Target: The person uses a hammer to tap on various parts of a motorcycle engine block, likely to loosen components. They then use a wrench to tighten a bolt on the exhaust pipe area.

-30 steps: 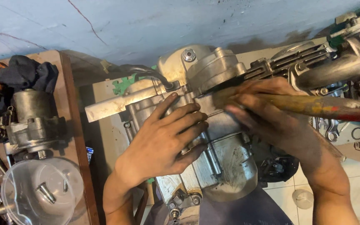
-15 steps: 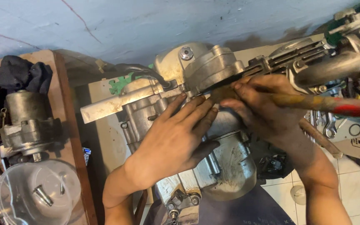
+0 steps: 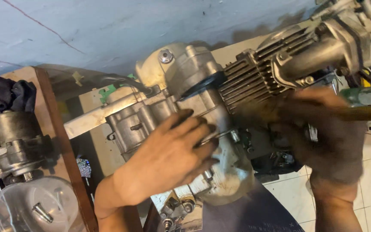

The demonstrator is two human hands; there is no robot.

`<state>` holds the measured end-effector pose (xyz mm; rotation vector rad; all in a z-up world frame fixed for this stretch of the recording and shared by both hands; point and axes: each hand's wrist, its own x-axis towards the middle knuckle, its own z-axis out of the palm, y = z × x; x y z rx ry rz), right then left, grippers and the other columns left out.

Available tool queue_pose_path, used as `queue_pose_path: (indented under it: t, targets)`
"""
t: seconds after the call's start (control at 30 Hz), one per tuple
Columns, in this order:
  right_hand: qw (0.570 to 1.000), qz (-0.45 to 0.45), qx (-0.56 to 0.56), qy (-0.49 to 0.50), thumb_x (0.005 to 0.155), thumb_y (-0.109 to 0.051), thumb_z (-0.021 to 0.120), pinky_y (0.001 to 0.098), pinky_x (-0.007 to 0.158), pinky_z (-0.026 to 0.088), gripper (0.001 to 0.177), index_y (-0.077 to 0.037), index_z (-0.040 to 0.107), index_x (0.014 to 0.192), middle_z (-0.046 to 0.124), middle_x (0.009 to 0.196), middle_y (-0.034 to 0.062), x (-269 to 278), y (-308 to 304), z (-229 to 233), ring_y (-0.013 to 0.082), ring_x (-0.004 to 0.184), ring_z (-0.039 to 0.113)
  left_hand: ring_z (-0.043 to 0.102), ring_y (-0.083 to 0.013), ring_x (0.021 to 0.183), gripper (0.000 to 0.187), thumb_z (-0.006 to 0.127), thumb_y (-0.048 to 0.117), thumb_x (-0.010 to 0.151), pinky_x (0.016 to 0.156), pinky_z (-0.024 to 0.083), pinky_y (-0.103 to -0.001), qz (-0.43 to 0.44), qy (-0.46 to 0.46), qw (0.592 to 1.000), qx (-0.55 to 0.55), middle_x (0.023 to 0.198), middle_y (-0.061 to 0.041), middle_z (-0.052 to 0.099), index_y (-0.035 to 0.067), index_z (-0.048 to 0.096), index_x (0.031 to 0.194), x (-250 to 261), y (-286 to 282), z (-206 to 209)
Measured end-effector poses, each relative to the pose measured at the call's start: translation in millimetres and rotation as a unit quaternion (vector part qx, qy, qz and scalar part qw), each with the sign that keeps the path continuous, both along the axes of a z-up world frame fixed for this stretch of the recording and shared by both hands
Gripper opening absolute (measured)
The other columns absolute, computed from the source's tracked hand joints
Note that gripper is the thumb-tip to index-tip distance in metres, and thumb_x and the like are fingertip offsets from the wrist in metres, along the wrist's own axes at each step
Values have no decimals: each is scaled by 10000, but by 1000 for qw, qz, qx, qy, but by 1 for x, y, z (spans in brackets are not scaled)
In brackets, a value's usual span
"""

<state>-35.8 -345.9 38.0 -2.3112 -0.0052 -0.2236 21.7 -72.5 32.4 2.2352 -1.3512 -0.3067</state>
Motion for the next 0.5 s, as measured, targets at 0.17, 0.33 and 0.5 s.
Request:
queue_pose_path:
  t: [0.17, 0.33, 0.5]
  targets:
    - [973, 166, -9, -159, 955, -50, 776, 323, 885, 603, 341, -74, 607, 1250, 688, 1201, 105, 35, 2, -38, 225, 1073, 709, 604, -329, 1189, 302, 640, 254, 961, 1109, 437, -491, 48, -88, 994, 36, 1168, -170, 682, 3, 732, 1103, 9, -17, 11]
    - [964, 229, 35, -134, 943, -112, 821, 291, 826, 638, 416, -109, 613, 1303, 714, 1137, 48, 23, -6, -63, 173, 1017, 732, 607, -357, 1212, 319, 631, 285, 960, 1056, 437, -468, 39, -61, 997, 28, 1150, -162, 695, 3, 737, 1064, -4, -5, 9]
    - [950, 297, 39, -91, 923, -90, 760, 318, 909, 646, 445, -178, 634, 1341, 672, 1260, 103, -1, -17, -51, 215, 1149, 706, 612, -309, 1231, 244, 668, 311, 937, 1123, 407, -506, 24, -43, 999, 10, 1171, -126, 710, 84, 744, 988, -29, -3, 4]
